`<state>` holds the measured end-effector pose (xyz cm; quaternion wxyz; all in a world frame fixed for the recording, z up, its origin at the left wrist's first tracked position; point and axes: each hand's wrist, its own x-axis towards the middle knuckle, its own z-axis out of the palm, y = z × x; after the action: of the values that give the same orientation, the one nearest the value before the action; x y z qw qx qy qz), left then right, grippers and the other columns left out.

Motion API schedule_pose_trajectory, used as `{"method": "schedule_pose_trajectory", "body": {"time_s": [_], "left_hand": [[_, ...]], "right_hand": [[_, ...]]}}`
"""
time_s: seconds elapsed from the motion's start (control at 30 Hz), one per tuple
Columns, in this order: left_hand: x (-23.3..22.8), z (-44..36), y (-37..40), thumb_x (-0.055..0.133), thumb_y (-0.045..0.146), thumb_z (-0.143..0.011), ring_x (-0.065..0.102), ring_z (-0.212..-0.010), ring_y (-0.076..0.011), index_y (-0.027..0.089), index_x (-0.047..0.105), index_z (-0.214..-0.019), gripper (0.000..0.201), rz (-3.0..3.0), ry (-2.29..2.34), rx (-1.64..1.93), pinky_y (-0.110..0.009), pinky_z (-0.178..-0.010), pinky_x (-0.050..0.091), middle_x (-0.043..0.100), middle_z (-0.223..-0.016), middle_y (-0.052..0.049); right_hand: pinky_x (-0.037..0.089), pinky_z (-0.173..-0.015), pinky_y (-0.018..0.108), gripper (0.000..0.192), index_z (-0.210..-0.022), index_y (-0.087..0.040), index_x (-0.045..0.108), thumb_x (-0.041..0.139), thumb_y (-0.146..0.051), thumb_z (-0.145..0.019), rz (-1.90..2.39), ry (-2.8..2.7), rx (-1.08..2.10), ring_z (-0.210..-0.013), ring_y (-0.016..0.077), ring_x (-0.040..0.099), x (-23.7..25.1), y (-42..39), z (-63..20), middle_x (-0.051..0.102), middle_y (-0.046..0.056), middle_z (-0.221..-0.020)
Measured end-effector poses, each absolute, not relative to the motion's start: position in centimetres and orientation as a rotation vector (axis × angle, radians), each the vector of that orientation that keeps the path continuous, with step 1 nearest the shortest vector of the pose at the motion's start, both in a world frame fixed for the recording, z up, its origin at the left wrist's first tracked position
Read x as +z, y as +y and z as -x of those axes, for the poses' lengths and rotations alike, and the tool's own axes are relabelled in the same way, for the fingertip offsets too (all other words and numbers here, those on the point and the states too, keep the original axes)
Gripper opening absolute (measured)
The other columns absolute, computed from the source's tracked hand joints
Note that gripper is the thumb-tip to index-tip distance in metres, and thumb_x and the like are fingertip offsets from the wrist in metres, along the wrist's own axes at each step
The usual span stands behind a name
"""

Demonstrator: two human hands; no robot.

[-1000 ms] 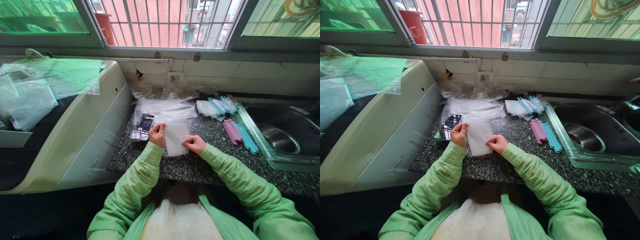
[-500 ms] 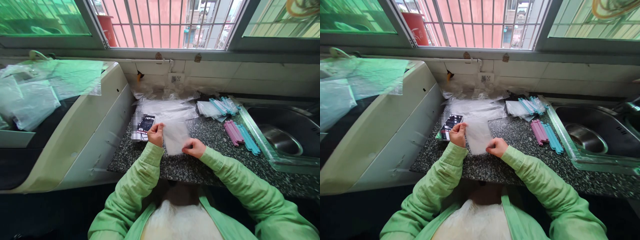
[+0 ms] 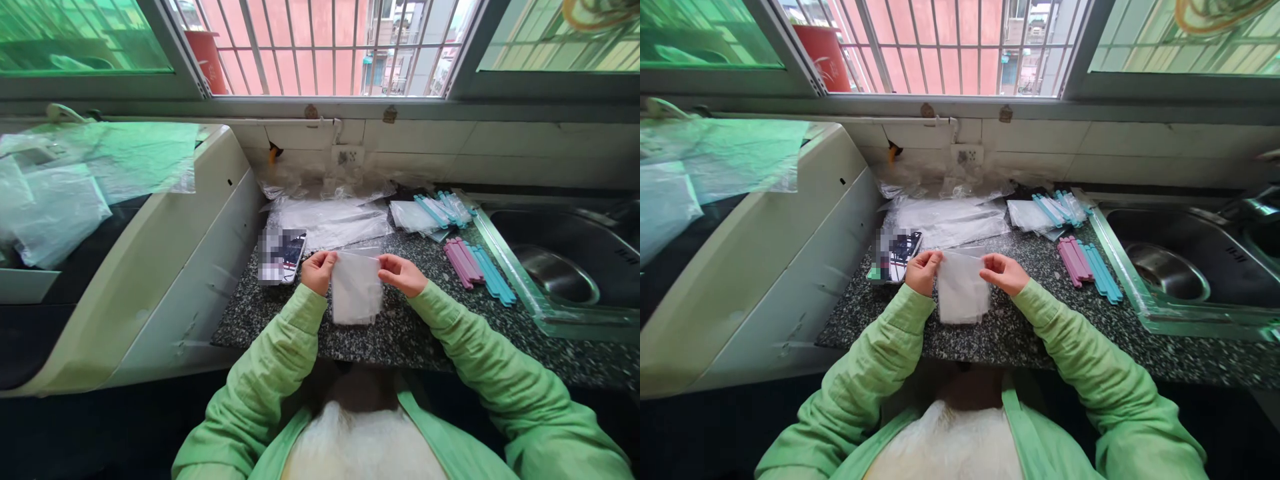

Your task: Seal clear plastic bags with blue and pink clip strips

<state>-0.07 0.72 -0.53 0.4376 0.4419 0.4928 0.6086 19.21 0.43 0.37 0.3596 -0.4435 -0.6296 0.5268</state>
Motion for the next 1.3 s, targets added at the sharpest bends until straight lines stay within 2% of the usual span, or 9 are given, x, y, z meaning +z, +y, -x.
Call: {"method": "schedule_pose_trajectory", "body": {"time_s": [0.1, 0.3, 0.5, 0.7, 0.77, 0.87, 1.07, 1.2, 1.3], "left_hand": [[-0.3, -0.3, 0.5, 0.066, 0.046, -0.056, 0.038, -0.041, -0.0064, 0.015, 0.060, -0.050, 0.033, -1.157, 1.184, 1.408, -0.021, -0.041, 0.030, 0.049, -0.043, 0.003], [-0.1, -0.5, 0.3, 0.065, 0.055, -0.054, 0.034, -0.039, -0.0058, 0.015, 0.056, -0.047, 0.042, -1.215, 1.139, 1.330, -0.021, -0.040, 0.028, 0.043, -0.039, 0.004], [-0.7, -0.9, 0.4, 0.070, 0.058, -0.042, 0.050, -0.052, -0.0118, 0.014, 0.065, -0.055, 0.047, -1.180, 1.049, 1.089, -0.024, -0.051, 0.039, 0.060, -0.054, -0.002], [-0.7, -1.4, 0.4, 0.074, 0.053, -0.034, 0.045, -0.047, -0.0089, 0.012, 0.065, -0.051, 0.045, -1.104, 1.119, 0.999, -0.022, -0.047, 0.035, 0.059, -0.048, -0.001], [-0.6, -1.3, 0.5, 0.074, 0.051, -0.036, 0.043, -0.047, -0.0078, 0.012, 0.065, -0.051, 0.043, -1.120, 1.130, 0.992, -0.021, -0.046, 0.033, 0.058, -0.046, 0.000], [-0.6, -1.1, 0.5, 0.073, 0.049, -0.040, 0.042, -0.046, -0.0070, 0.011, 0.065, -0.052, 0.040, -1.149, 1.136, 0.987, -0.020, -0.046, 0.032, 0.055, -0.045, 0.001], [-1.0, -1.2, 0.5, 0.071, 0.042, -0.049, 0.044, -0.047, -0.0078, 0.012, 0.067, -0.058, 0.031, -1.215, 1.146, 1.010, -0.021, -0.048, 0.034, 0.057, -0.047, 0.001], [-1.2, -1.5, 0.4, 0.070, 0.037, -0.051, 0.049, -0.051, -0.0093, 0.013, 0.070, -0.066, 0.029, -1.213, 1.125, 1.019, -0.022, -0.053, 0.038, 0.062, -0.054, -0.001], [-1.5, -1.5, 0.5, 0.071, 0.035, -0.050, 0.050, -0.052, -0.0098, 0.013, 0.069, -0.063, 0.026, -1.205, 1.116, 0.996, -0.023, -0.054, 0.039, 0.063, -0.055, -0.002]], "right_hand": [[0.043, -0.060, 0.026, 0.060, -0.084, -0.017, 0.055, 0.068, -0.063, -0.046, 1.165, -1.492, 1.319, -0.063, 0.0124, 0.053, 0.2, 0.4, -18.8, 0.059, 0.002, -0.071], [0.040, -0.054, 0.025, 0.044, -0.062, -0.017, 0.055, 0.065, -0.059, -0.053, 1.268, -1.478, 1.115, -0.053, 0.0097, 0.045, 0.3, 0.0, -18.4, 0.053, -0.001, -0.056], [0.039, -0.052, 0.025, 0.042, -0.062, -0.017, 0.055, 0.063, -0.057, -0.054, 1.292, -1.456, 1.081, -0.052, 0.0097, 0.045, -0.1, 0.3, -19.2, 0.053, -0.001, -0.055], [0.042, -0.051, 0.026, 0.041, -0.065, -0.016, 0.058, 0.061, -0.056, -0.057, 1.312, -1.584, 0.987, -0.052, 0.0108, 0.048, -0.8, 0.8, -19.7, 0.057, 0.001, -0.057], [0.042, -0.053, 0.027, 0.037, -0.071, -0.016, 0.061, 0.060, -0.052, -0.061, 1.357, -1.648, 0.817, -0.053, 0.0118, 0.049, -0.2, 1.1, -20.6, 0.061, 0.002, -0.062], [0.043, -0.061, 0.029, 0.028, -0.079, -0.016, 0.064, 0.057, -0.042, -0.069, 1.510, -1.666, 0.345, -0.059, 0.0144, 0.052, 1.6, 1.2, -24.1, 0.064, 0.006, -0.072], [0.034, -0.059, 0.030, 0.025, -0.085, -0.013, 0.066, 0.049, -0.028, -0.074, 2.143, -1.362, -0.342, -0.065, 0.0187, 0.050, 2.2, -1.5, -34.5, 0.064, 0.011, -0.075], [0.030, -0.056, 0.028, 0.022, -0.079, -0.015, 0.066, 0.052, -0.030, -0.072, 2.362, -1.354, -0.376, -0.062, 0.0163, 0.045, 0.5, -3.6, -37.4, 0.063, 0.009, -0.073], [0.028, -0.055, 0.028, 0.020, -0.074, -0.016, 0.066, 0.056, -0.033, -0.071, 2.429, -1.331, -0.334, -0.057, 0.0140, 0.041, 0.0, -4.0, -37.4, 0.062, 0.009, -0.069]]}}
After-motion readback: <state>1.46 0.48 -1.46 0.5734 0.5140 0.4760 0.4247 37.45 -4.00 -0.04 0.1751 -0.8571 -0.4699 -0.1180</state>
